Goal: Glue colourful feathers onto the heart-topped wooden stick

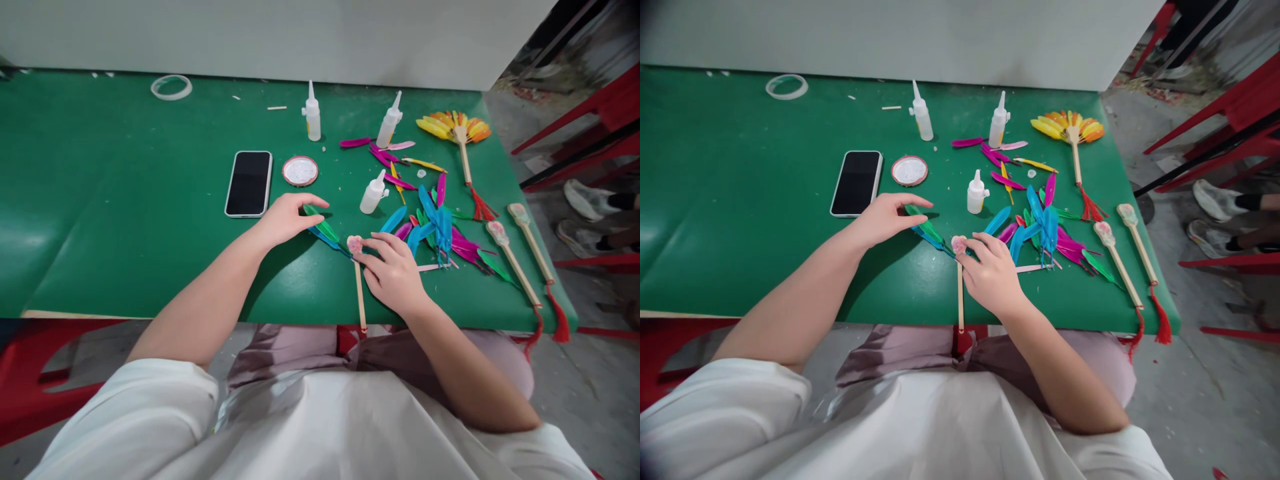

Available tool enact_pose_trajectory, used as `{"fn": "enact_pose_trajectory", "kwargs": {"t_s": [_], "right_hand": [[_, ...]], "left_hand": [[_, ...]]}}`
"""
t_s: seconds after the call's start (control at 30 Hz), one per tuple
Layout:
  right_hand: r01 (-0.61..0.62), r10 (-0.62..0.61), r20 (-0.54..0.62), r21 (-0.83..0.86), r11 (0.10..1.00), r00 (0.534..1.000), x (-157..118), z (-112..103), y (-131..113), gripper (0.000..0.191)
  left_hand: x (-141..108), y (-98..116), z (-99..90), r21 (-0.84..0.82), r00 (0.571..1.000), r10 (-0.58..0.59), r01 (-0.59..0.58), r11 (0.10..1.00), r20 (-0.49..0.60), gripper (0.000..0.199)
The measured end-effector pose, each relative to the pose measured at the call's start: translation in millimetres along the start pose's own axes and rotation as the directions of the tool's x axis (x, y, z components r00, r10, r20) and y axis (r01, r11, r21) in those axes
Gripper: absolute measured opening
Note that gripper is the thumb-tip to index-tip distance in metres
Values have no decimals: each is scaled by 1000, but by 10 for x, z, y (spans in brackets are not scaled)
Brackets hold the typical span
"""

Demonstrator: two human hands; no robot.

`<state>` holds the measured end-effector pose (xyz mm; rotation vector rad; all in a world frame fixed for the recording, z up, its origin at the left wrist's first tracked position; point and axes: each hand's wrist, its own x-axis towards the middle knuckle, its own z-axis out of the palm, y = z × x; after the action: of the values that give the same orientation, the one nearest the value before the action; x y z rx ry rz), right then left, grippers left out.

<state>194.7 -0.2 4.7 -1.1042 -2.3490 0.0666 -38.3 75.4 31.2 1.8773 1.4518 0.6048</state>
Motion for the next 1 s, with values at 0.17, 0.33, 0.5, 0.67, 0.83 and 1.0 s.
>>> {"fn": "enact_pose_trajectory", "kwargs": {"t_s": [0.17,0.33,0.5,0.67,0.83,1.0], "right_hand": [[62,-61,28,-45,997,998,16,-11,-30,28],[55,-53,22,-51,997,998,18,-1,-30,26],[55,-55,14,-31,998,998,16,17,-30,27],[64,-65,-4,-38,997,998,29,14,-38,26],[65,-65,1,-24,998,998,27,13,-36,25],[21,-21,-2,42,999,1000,11,23,-17,29]], "left_hand": [[15,-60,12,30,999,31,-32,999,17,27],[20,-78,29,50,999,32,-33,998,16,31],[35,-109,-4,-60,995,-3,-3,998,-97,33],[50,-135,-64,-35,946,12,-24,999,-324,28],[29,-84,20,73,992,76,-69,995,-97,27],[17,-46,80,167,972,211,-226,960,105,31]]}}
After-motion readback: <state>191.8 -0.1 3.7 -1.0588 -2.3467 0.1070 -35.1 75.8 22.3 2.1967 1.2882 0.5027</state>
